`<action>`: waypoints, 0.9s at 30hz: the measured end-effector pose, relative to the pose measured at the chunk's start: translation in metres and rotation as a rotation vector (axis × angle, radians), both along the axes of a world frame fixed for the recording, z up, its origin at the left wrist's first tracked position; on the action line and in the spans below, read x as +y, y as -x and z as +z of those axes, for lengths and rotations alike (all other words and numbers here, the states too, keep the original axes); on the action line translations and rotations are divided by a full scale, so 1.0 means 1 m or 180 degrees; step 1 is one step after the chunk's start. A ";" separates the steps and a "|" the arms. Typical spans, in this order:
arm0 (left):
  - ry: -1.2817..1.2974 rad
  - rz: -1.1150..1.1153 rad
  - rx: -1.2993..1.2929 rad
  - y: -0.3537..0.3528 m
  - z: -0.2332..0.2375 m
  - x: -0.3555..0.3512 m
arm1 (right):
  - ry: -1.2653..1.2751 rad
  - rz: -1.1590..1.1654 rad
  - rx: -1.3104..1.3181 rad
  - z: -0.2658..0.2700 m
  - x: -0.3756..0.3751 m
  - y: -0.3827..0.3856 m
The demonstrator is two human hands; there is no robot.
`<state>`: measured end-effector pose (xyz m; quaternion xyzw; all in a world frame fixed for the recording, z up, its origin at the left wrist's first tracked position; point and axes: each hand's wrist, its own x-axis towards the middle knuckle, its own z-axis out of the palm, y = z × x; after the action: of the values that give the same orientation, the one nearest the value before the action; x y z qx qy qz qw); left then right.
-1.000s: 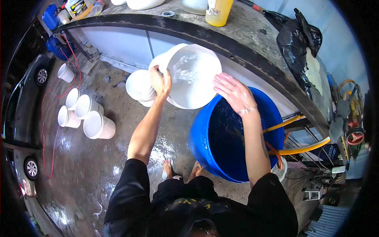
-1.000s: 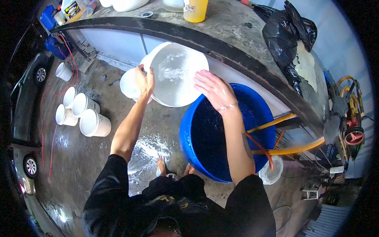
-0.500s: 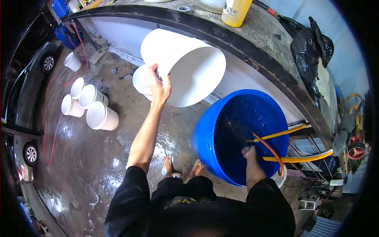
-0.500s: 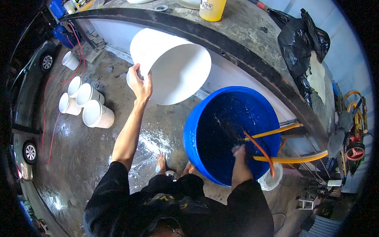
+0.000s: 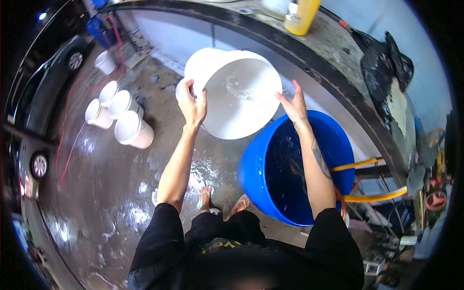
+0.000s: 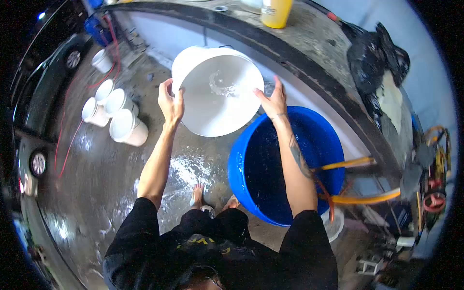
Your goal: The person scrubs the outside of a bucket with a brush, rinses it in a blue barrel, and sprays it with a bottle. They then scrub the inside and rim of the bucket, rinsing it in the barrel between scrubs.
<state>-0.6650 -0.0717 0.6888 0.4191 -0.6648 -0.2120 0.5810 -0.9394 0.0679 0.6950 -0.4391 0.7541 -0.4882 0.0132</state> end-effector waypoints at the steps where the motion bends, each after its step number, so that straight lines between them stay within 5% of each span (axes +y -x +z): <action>1: -0.0291 -0.0097 0.0284 -0.016 0.008 0.002 | -0.0125 -0.0325 0.0642 -0.015 -0.013 0.002; 3: -0.0361 0.0205 0.0237 -0.057 0.018 0.006 | -0.0766 0.1590 -0.1771 0.000 -0.024 -0.024; 5: -0.0942 0.0277 0.0376 -0.095 0.037 0.004 | -0.0460 0.1515 -0.2708 -0.028 -0.048 -0.061; 11: -0.1509 0.1202 -0.1209 -0.260 0.076 0.031 | -0.1560 0.2204 -0.2972 -0.083 -0.068 -0.216; 15: -0.2933 0.0786 -0.1836 -0.309 0.003 0.037 | -0.2516 0.1853 -0.2443 -0.103 -0.076 -0.236; 19: -0.2921 0.0659 -0.0348 -0.377 -0.083 0.049 | -0.2296 0.1802 -0.1614 -0.072 -0.115 -0.297; 20: -0.2722 0.0619 -0.0268 -0.404 -0.099 0.065 | -0.2680 0.1953 -0.1065 -0.045 -0.124 -0.327; 22: -0.2565 0.0917 -0.0024 -0.436 -0.125 0.089 | -0.2231 0.1527 0.0530 -0.035 -0.132 -0.404; 23: -0.2363 0.0925 0.0589 -0.448 -0.191 0.092 | -0.2322 0.1773 0.0666 -0.019 -0.127 -0.436; 25: -0.3147 0.1250 0.0646 -0.435 -0.184 0.112 | -0.2187 0.2163 0.1138 0.024 -0.118 -0.486; 27: -0.3017 0.0850 0.2018 -0.417 -0.223 0.106 | -0.1867 0.2307 0.1579 0.042 -0.123 -0.527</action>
<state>-0.2481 0.0339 0.4659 0.6295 -0.2325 -0.5261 0.5223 -0.4124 -0.0551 0.7371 -0.7518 0.6394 -0.1022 0.1246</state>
